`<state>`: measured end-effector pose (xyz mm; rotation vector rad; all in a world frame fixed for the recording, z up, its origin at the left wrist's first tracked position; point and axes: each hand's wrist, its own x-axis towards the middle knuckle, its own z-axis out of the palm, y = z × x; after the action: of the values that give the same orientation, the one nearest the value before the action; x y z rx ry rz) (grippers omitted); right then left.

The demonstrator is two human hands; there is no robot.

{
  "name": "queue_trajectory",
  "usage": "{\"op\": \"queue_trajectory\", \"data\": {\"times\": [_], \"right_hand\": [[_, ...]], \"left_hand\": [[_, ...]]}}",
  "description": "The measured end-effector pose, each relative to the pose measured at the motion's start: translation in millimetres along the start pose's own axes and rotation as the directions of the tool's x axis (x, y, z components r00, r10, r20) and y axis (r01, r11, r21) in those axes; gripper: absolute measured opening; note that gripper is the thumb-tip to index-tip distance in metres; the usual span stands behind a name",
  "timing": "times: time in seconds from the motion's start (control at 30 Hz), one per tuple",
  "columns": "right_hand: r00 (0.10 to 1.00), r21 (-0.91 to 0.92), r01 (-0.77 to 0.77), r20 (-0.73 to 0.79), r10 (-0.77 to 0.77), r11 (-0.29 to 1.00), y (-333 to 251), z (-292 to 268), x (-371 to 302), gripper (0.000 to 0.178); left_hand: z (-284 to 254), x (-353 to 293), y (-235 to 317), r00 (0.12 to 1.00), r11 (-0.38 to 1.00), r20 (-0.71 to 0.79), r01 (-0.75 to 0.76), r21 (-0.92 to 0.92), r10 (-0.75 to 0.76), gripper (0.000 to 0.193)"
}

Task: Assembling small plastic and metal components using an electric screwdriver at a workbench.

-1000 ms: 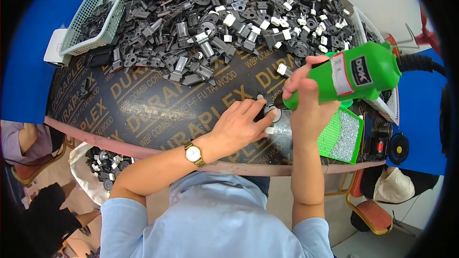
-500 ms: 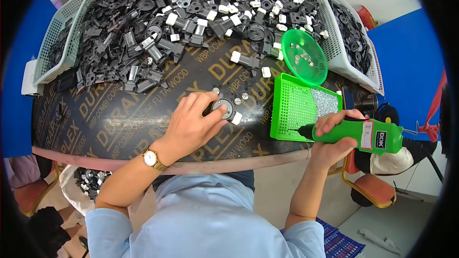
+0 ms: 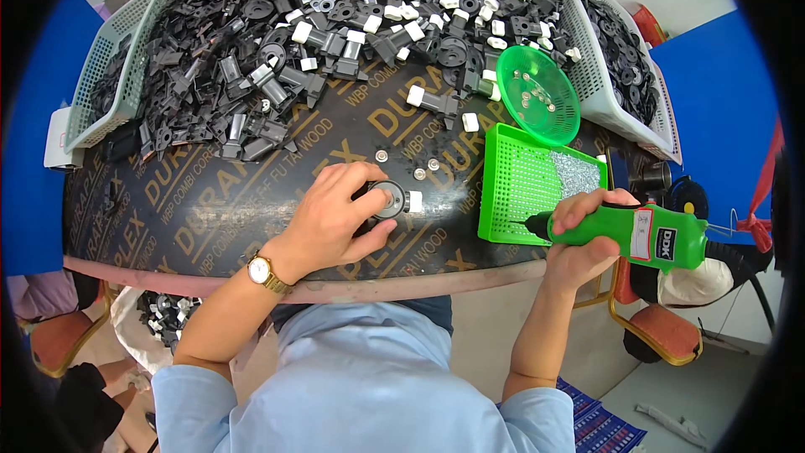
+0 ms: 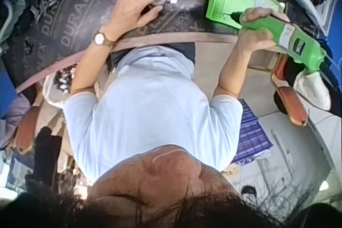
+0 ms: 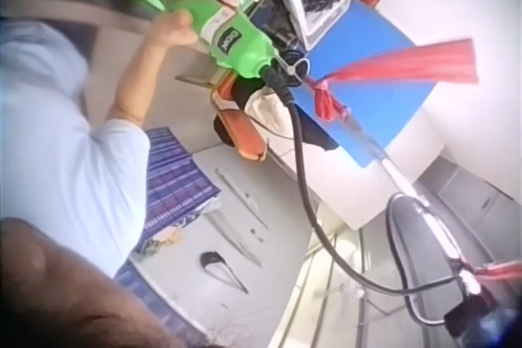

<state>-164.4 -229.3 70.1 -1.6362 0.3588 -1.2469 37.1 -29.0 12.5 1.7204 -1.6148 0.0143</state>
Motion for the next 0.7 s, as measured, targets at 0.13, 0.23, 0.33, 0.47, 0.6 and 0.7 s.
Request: {"op": "queue_trajectory", "data": {"times": [0.13, 0.23, 0.33, 0.47, 0.6, 0.7], "right_hand": [[1.000, -0.074, -0.002, -0.018, 0.001, 0.997, -2.8, 10.4, 1.6, 0.075], [0.997, -0.020, -0.042, -0.062, 0.041, 0.999, -10.1, 5.9, 8.2, 0.076], [0.999, 0.146, 0.020, -0.044, -0.014, 0.989, -27.2, 13.2, 18.9, 0.080], [0.993, 0.417, 0.000, 0.111, -0.051, 0.909, -22.8, 71.2, 15.4, 0.083], [0.968, 0.464, -0.048, 0.238, -0.073, 0.885, -6.1, 111.7, 11.8, 0.086], [0.944, 0.441, -0.066, 0.319, -0.087, 0.895, -2.9, 120.6, 10.8, 0.089]], "left_hand": [[-0.5, -5.2, -2.9, 0.998, 0.998, 0.023, 0.055, -0.024, -0.055, 0.033], [0.1, -5.7, -3.0, 0.992, 0.989, 0.011, 0.127, -0.072, -0.127, 0.040], [1.1, -4.2, -4.5, 0.987, 0.983, 0.009, 0.158, -0.088, -0.158, 0.048], [4.6, -4.8, -8.9, 0.990, 0.986, 0.009, 0.140, -0.087, -0.139, 0.051], [5.7, -5.3, -10.6, 0.992, 0.989, -0.021, 0.122, -0.087, -0.125, 0.050], [7.4, -6.3, -11.4, 0.990, 0.988, -0.024, 0.133, -0.077, -0.135, 0.049]]}}
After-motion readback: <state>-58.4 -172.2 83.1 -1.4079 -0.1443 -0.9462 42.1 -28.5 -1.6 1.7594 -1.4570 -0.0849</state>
